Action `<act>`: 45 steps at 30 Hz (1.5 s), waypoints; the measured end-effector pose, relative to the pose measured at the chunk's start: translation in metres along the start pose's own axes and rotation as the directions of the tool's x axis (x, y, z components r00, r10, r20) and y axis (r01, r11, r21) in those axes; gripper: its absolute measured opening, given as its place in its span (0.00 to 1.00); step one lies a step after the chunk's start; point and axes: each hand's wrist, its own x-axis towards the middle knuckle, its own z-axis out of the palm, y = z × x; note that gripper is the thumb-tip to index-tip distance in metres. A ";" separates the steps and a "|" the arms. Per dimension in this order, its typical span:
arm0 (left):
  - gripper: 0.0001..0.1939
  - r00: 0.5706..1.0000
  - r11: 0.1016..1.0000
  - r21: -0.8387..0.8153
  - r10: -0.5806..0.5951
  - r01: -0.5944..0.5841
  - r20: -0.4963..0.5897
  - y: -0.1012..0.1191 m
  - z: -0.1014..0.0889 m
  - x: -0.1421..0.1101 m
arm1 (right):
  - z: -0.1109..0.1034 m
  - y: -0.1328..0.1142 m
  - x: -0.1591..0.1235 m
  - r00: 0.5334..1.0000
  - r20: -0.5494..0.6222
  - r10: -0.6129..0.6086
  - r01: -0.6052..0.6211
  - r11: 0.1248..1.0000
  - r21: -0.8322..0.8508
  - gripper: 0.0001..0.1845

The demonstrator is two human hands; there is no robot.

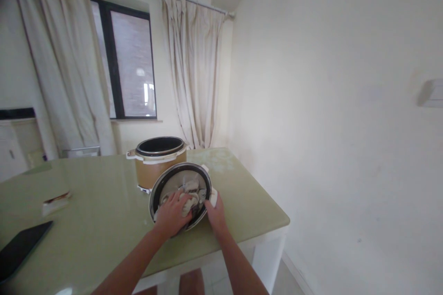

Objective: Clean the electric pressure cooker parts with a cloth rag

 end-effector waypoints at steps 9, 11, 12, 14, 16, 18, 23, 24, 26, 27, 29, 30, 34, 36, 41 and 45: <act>0.22 0.990 0.994 0.101 -0.029 0.044 -0.140 -0.026 0.008 0.007 | 0.000 0.000 -0.001 1.000 0.004 0.031 -0.031 1.000 -0.006 0.27; 0.23 0.987 0.978 0.195 -0.036 0.067 -0.159 -0.031 0.008 0.010 | 0.000 0.000 -0.001 0.999 0.015 0.039 -0.039 0.999 -0.011 0.28; 0.23 0.985 0.969 0.232 -0.041 0.079 -0.165 -0.033 0.007 0.012 | 0.000 0.000 -0.001 0.999 0.017 0.040 -0.040 0.999 -0.012 0.28; 0.23 0.981 0.955 0.276 -0.057 0.107 -0.184 -0.036 0.006 0.016 | 0.000 0.001 -0.002 0.999 0.008 0.035 -0.035 0.999 -0.011 0.28; 0.22 0.972 0.951 0.275 -0.084 0.144 -0.218 -0.038 0.006 0.019 | 0.000 0.002 -0.002 1.000 -0.005 0.023 -0.023 1.000 -0.005 0.26; 0.22 0.962 0.955 0.237 -0.117 0.177 -0.247 -0.040 0.008 0.020 | -0.001 0.001 -0.002 1.000 -0.003 0.020 -0.020 1.000 -0.004 0.26; 0.23 0.977 0.976 0.127 -0.157 0.176 -0.144 -0.039 0.008 0.015 | 0.000 -0.004 -0.004 0.999 0.016 0.039 -0.039 0.999 0.009 0.28; 0.23 0.980 0.977 0.118 -0.165 0.178 -0.112 -0.038 0.006 0.014 | 0.000 -0.005 -0.005 0.999 0.024 0.037 -0.037 0.999 0.014 0.28; 0.24 0.982 0.977 0.106 -0.183 0.187 -0.047 -0.036 0.001 0.013 | 0.001 -0.007 -0.005 0.999 0.041 0.030 -0.031 0.999 0.023 0.28; 0.24 0.982 0.977 0.100 -0.190 0.190 -0.010 -0.034 -0.002 0.012 | 0.002 -0.007 -0.005 0.999 0.047 0.028 -0.029 0.999 0.028 0.28; 0.24 0.983 0.983 0.077 -0.173 0.168 0.068 -0.031 -0.006 0.012 | 0.002 -0.008 -0.005 0.998 0.049 0.024 -0.026 0.999 0.037 0.28; 0.24 0.984 0.988 0.063 -0.147 0.141 0.103 -0.028 -0.007 0.012 | 0.003 -0.008 -0.004 0.999 0.049 0.023 -0.025 0.999 0.041 0.28; 0.22 0.986 0.998 0.053 -0.035 0.027 0.163 -0.012 -0.007 0.014 | 0.003 -0.009 -0.004 0.998 0.052 0.021 -0.024 0.999 0.049 0.27; 0.23 0.989 0.997 0.073 -0.007 -0.004 0.148 -0.007 -0.004 0.015 | 0.003 -0.009 -0.004 0.998 0.052 0.025 -0.027 0.999 0.042 0.27; 0.26 1.000 0.980 0.196 0.026 -0.025 -0.001 -0.024 -0.004 0.021 | 0.004 -0.007 -0.003 0.999 0.041 0.036 -0.036 0.999 0.012 0.29; 0.20 0.978 0.947 0.278 -0.115 0.161 -0.177 -0.046 -0.013 0.033 | 0.005 -0.008 -0.005 0.999 0.036 0.021 -0.021 1.000 0.003 0.30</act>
